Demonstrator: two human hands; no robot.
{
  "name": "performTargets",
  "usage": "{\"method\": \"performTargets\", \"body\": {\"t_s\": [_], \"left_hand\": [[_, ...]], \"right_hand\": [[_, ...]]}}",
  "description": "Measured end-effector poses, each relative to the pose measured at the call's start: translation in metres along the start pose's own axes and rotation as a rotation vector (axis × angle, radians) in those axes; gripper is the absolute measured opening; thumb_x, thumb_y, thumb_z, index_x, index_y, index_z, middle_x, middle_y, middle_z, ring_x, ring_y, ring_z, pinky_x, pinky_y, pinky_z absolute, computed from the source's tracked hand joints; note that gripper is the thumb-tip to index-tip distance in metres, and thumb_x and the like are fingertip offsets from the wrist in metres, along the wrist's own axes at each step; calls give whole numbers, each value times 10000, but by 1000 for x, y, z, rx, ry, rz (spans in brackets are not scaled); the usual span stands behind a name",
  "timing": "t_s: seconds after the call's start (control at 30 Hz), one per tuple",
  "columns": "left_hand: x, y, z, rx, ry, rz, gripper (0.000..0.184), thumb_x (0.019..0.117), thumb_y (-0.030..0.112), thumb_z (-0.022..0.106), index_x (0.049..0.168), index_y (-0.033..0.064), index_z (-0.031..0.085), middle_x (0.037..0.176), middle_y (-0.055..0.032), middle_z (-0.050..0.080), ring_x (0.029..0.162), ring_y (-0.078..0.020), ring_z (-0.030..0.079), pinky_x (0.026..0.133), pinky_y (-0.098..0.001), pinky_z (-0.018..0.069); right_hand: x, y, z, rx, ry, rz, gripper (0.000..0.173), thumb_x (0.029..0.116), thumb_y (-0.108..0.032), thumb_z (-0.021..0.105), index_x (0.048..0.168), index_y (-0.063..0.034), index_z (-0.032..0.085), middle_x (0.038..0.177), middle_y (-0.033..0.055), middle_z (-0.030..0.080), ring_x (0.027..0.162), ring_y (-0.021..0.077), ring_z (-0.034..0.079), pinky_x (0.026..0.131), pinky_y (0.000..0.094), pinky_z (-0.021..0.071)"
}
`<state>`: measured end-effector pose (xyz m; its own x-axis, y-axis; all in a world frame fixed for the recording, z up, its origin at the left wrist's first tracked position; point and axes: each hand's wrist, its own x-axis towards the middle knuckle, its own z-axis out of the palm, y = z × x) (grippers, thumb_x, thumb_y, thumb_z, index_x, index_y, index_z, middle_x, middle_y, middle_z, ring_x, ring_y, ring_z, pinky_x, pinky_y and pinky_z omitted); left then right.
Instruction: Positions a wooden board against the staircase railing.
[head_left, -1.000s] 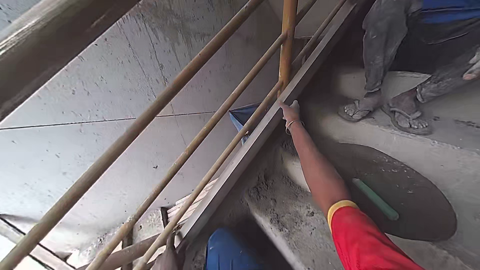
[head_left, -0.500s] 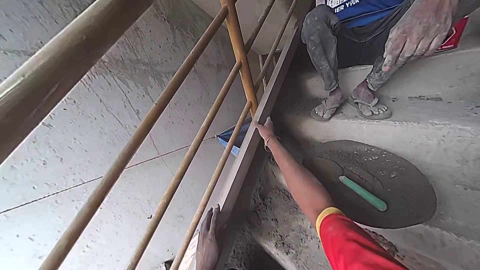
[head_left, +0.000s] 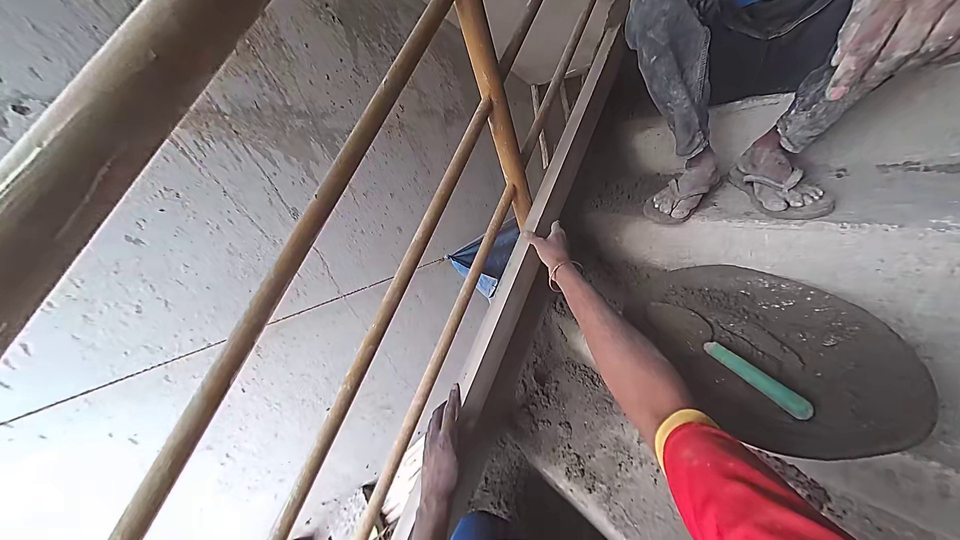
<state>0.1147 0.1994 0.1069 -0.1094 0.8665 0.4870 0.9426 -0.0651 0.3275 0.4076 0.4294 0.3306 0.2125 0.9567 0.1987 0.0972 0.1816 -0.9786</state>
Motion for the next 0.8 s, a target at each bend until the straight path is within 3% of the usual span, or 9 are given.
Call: {"method": "performTargets", "body": {"t_s": [0.07,0.13,0.23,0.53,0.67,0.8], "left_hand": [[3,1,0,8,-8,-5,661,973,302,653,1579,210,405,1369,-178,604,1206,-345,633,1006,-526,530],[3,3,-3,21,-42,-23,674,979,320,652,1587,201,389,1374,-182,599,1208,-339,631,1014,-514,527],[3,5,-7,39,-90,-58,692,982,338,654,1599,213,365,1392,-183,581,1222,-334,623,1018,-507,527],[17,12,-12,5,-95,-33,715,966,397,662,1576,137,393,1339,-206,608,1158,-342,646,980,-498,543],[61,43,-18,17,-97,55,700,984,459,615,1602,275,343,1405,-181,554,1179,-325,631,950,-510,561],[124,81,-18,19,-54,203,620,1026,410,570,1596,361,331,1434,-139,523,1203,-308,608,905,-534,569]], "right_hand": [[12,-6,0,-7,-7,-13,992,918,-419,776,1619,3,214,1594,255,387,1470,365,405,1194,525,352],[20,-6,2,-21,-10,-27,998,911,-386,795,1597,56,221,1582,280,386,1485,350,388,1223,486,318],[24,-2,3,-39,-5,-35,992,897,-409,803,1584,54,257,1548,272,433,1454,349,427,1199,500,353],[24,-8,0,-148,-31,-16,952,919,-475,752,1575,37,290,1555,242,441,1463,334,419,1203,499,339],[29,-5,0,-240,-33,-2,1019,911,-577,708,1594,32,260,1584,250,393,1477,346,394,1202,513,342],[25,-12,-1,-301,-40,7,1011,931,-593,673,1573,69,259,1578,282,371,1472,364,393,1188,503,360]]}}
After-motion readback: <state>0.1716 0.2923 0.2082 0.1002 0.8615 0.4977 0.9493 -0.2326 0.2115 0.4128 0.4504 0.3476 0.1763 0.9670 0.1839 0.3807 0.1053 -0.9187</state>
